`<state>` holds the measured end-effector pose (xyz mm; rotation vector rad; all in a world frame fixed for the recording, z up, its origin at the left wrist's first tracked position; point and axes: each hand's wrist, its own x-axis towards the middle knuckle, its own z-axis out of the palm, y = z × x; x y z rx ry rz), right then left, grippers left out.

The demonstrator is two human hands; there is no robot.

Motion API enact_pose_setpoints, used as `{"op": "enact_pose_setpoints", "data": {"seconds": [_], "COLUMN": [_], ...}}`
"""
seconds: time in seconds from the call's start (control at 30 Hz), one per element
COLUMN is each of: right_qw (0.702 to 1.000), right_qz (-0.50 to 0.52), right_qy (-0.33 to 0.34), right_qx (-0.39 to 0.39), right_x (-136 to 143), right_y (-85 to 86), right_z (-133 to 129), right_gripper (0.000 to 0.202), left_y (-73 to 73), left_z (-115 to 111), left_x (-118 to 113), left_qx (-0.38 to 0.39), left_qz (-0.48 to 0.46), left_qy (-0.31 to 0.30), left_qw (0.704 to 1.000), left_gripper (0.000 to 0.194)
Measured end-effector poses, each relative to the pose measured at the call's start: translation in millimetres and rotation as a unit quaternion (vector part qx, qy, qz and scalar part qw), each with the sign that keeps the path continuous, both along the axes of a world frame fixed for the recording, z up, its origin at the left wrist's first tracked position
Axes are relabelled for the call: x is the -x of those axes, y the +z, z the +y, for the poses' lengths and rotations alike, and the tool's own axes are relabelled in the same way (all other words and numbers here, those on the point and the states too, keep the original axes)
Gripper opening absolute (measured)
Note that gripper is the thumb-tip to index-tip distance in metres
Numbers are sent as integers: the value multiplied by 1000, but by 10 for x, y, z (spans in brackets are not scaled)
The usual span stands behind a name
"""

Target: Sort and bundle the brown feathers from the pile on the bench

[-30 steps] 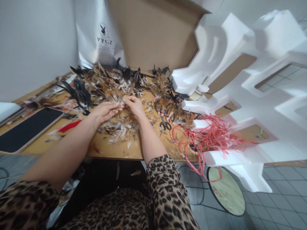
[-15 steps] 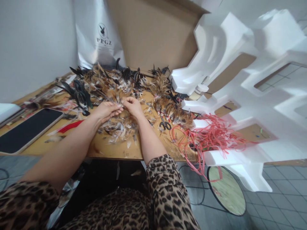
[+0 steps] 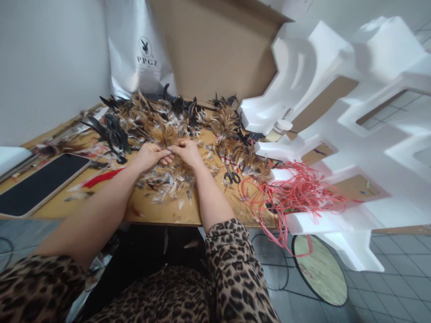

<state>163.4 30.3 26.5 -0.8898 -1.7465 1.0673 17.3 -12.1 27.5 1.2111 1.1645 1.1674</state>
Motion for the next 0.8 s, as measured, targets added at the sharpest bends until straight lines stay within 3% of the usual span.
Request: {"op": "enact_pose_setpoints", "data": {"seconds": [0.2,0.4,0.8], "right_qw": [1000,999,997], "right_qz": [-11,9,53], "right_qy": [17,41,2], "right_qx": [5,32,50], "right_x": [-4,67,115], "right_y": [19,-22,-50], "right_z": [-24,-31,-31], "right_gripper": [33,33,29], "left_y": [-72,-176,-44], "left_z": [59,101,5], "left_x": [70,100,-2], "left_qx": [-5,-31,-45], "left_qz": [16,83,21], "left_qy": [-29,-17,-2], "left_qw": [999,996,999], "left_gripper": [10,14,8]}}
